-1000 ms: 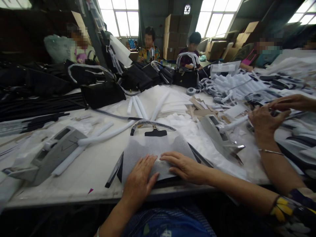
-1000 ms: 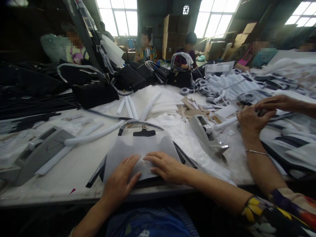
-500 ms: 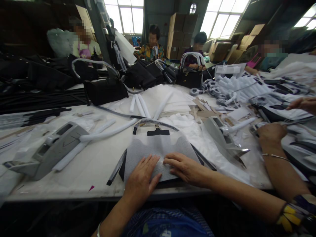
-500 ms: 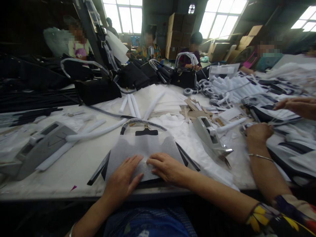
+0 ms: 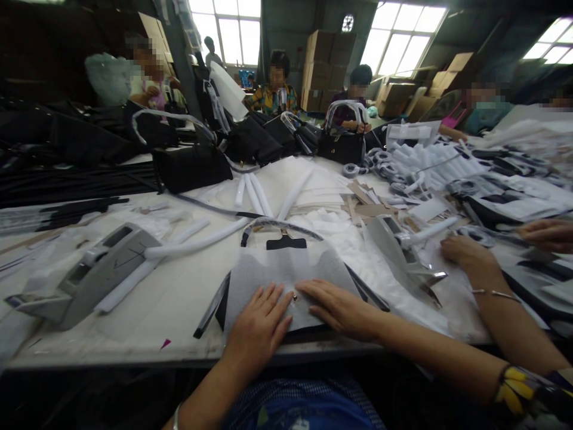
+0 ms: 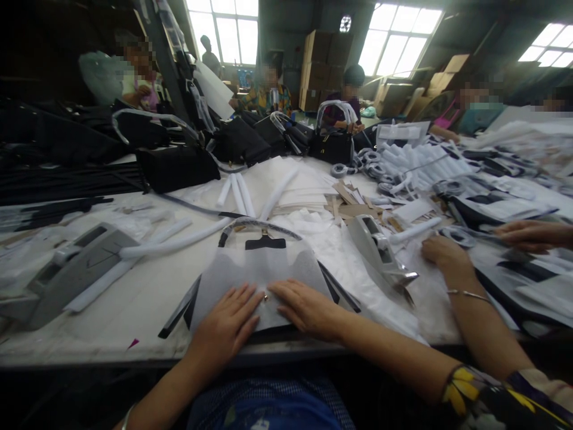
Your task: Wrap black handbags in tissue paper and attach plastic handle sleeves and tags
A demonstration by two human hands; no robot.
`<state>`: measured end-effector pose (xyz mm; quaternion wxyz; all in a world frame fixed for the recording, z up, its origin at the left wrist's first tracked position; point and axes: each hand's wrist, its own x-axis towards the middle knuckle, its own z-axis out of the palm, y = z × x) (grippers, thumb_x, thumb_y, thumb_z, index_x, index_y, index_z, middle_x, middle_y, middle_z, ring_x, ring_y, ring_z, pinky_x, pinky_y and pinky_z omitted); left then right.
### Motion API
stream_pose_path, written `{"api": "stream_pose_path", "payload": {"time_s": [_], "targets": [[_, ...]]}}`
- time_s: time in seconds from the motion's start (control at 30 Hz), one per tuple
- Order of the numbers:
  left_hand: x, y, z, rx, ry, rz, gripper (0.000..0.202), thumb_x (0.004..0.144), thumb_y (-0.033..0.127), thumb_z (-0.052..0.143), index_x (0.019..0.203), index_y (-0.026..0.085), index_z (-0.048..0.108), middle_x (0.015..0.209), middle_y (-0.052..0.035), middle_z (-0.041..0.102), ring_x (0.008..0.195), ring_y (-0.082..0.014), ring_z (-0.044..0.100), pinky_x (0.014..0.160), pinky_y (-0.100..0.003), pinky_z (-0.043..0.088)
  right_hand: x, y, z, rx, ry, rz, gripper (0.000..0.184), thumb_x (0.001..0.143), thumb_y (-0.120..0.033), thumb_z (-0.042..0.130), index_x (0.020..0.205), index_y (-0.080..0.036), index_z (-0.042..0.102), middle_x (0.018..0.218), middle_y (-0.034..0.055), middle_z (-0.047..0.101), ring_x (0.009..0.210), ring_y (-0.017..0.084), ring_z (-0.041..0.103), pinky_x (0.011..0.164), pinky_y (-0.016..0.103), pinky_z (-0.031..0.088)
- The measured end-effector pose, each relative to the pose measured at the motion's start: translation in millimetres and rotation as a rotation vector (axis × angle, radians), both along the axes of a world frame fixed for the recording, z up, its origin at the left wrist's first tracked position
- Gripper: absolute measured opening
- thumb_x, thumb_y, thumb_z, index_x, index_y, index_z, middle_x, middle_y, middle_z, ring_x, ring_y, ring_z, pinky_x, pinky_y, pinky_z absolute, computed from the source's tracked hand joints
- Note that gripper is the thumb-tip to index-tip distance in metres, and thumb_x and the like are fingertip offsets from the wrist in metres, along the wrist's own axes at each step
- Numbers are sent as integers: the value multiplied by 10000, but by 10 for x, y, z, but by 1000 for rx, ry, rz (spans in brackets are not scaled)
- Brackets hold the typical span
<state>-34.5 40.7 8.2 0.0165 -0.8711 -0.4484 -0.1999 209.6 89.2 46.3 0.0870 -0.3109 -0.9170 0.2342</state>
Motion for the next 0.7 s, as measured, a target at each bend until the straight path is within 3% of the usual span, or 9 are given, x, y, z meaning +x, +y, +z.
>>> {"api": "stream_pose_path", "payload": {"time_s": [0.1,0.23,0.37,0.47,0.6,0.7], "targets": [[17,18,72,-37,88,8,421,1013,317,420,1400,183,520,1432,-107,555,1335,-272,508,1110,-531,425,-41,20,48,39,-154,50,500,1032,-296,385,1513,-161,386,1550,113,415,1449,260,353,1211,506,248],[-74,98,200,-107,211,-52,452,1001,427,434,1411,254,516,1466,-111,520,1371,-313,459,1141,-623,310,-28,129,154,72,-244,85,541,1012,-417,421,1521,-237,388,1577,77,375,1488,323,256,1206,621,96],[-247,107,167,-19,238,-101,615,963,527,477,1521,312,336,1580,-122,351,1441,-334,345,1171,-570,235,63,198,152,56,-218,155,602,995,-477,447,1548,-272,324,1628,55,255,1518,303,161,1218,588,67],[-301,38,92,57,243,-69,669,948,495,515,1544,293,285,1600,-118,311,1460,-327,305,1209,-525,106,110,101,41,80,-206,92,618,997,-482,447,1561,-288,284,1646,51,192,1528,282,119,1229,554,50],[-306,25,76,64,251,-94,674,917,447,556,1530,286,326,1586,-112,344,1448,-328,327,1217,-520,57,121,-112,-89,148,-201,-8,634,1003,-443,452,1577,-289,230,1656,44,143,1533,268,86,1240,508,4],[-337,111,75,85,217,-131,626,915,477,558,1495,299,405,1520,-98,457,1413,-307,391,1224,-498,78,128,-158,-108,200,-192,-14,664,980,-438,505,1573,-286,247,1652,47,162,1528,270,125,1246,489,12]]}}
